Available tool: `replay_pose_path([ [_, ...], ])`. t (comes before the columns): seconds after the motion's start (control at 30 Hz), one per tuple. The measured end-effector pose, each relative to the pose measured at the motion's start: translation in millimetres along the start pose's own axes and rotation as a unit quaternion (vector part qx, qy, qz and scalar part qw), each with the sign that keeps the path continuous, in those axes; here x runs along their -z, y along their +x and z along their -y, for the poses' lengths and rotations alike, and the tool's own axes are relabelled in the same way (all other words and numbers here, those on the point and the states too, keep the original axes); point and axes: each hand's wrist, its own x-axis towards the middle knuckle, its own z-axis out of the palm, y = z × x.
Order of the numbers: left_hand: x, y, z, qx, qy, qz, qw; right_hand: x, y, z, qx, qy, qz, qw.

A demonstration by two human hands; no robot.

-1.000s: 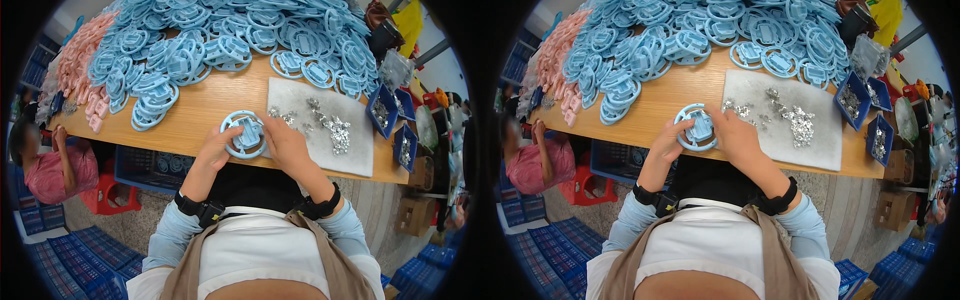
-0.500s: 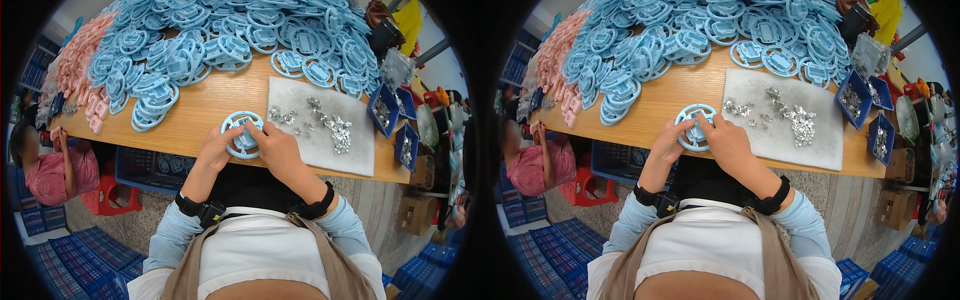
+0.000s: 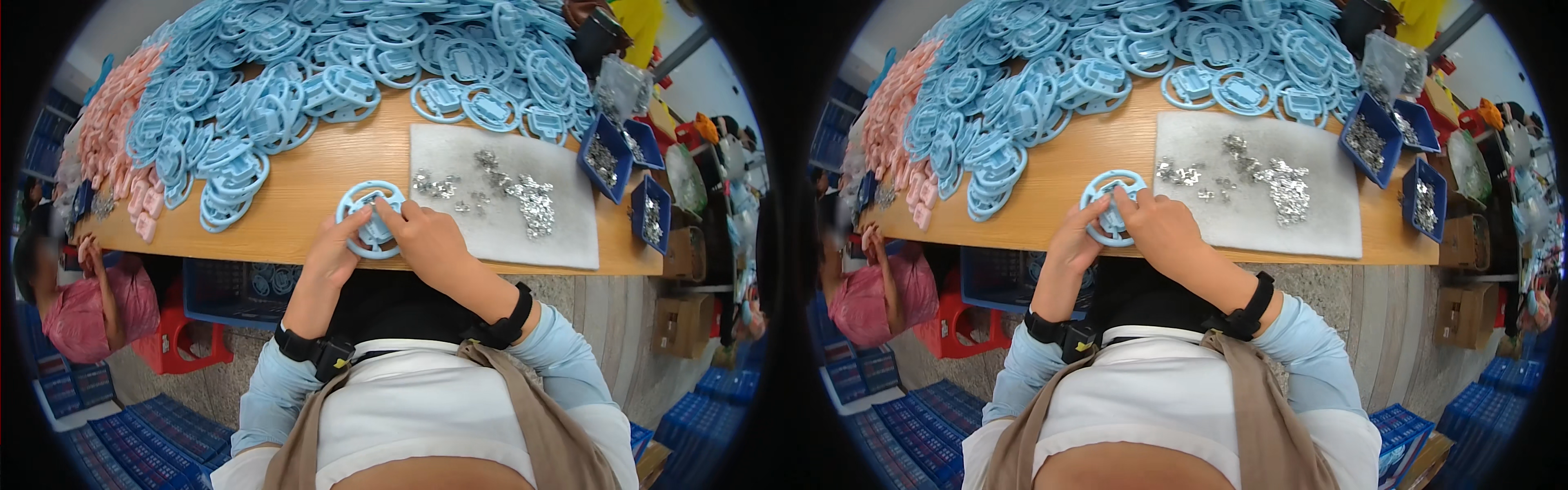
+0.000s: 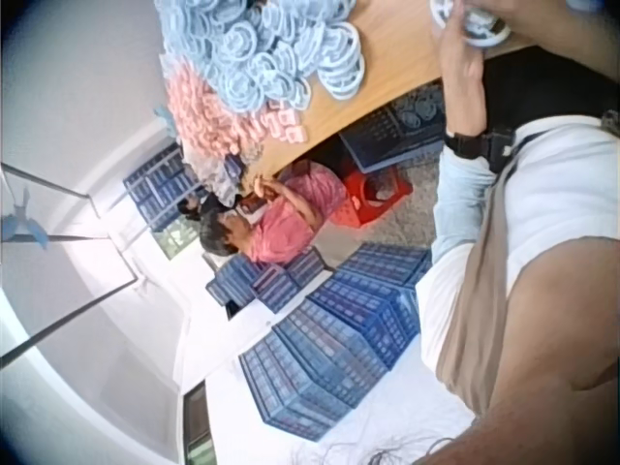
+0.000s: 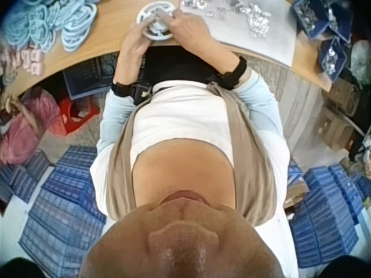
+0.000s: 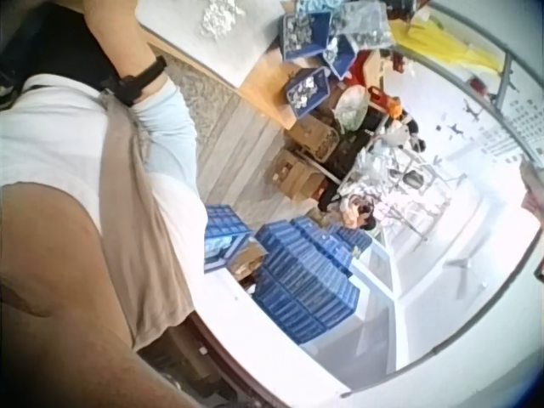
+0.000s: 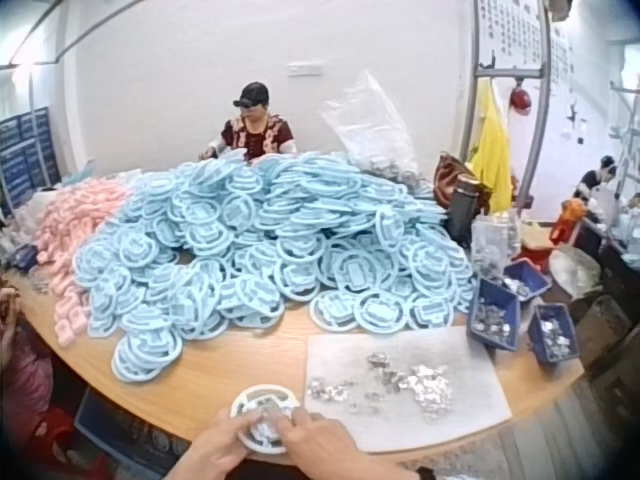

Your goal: The person is assembling small silver metal components into larger light blue circular plastic housings.

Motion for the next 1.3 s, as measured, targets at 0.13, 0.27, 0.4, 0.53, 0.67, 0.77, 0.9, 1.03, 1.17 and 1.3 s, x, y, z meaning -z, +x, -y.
replay_pose_path([
  [0.13,-11.3,-6.7,-6.3,-0.028,-0.010,0.017,0.999,6.2,-4.4,-6.7,-0.065,0.143,-0.139,0.978],
  [0.27,-15.8,-14.1,-2.7,-0.024,-0.053,0.018,0.998,9.8,-8.2,-23.6,-0.175,0.471,-0.002,0.864],
  [0.4,-2.5,-23.8,-9.1,0.034,0.056,0.132,0.989,28.2,-15.7,-26.6,-0.126,0.558,0.037,0.819],
  [0.53,-2.8,-19.1,-33.4,0.092,0.269,0.237,0.929,38.4,-20.1,-34.3,-0.078,0.485,0.096,0.866],
  [0.67,-21.7,-8.1,-30.3,0.068,0.293,0.221,0.928,48.0,-31.9,-51.9,-0.060,0.348,-0.063,0.933],
  [0.77,-29.1,-4.6,-13.8,0.026,0.200,0.122,0.972,65.6,-61.5,-99.0,-0.142,0.094,-0.097,0.981],
  [0.9,-29.8,-0.5,-10.6,0.038,0.056,0.096,0.993,71.7,-81.1,-119.7,-0.161,-0.051,-0.056,0.984],
  [1.03,-31.8,-0.8,-3.8,0.036,-0.018,0.072,0.997,64.4,-84.3,-125.1,-0.138,-0.091,-0.026,0.986],
  [1.17,-34.7,-3.4,-3.5,0.028,-0.038,0.047,0.998,64.5,-81.7,-125.5,-0.112,-0.096,-0.009,0.989],
  [1.3,-39.8,-1.5,-5.7,0.012,-0.046,0.031,0.998,56.9,-80.6,-131.2,-0.131,-0.148,0.016,0.980],
])
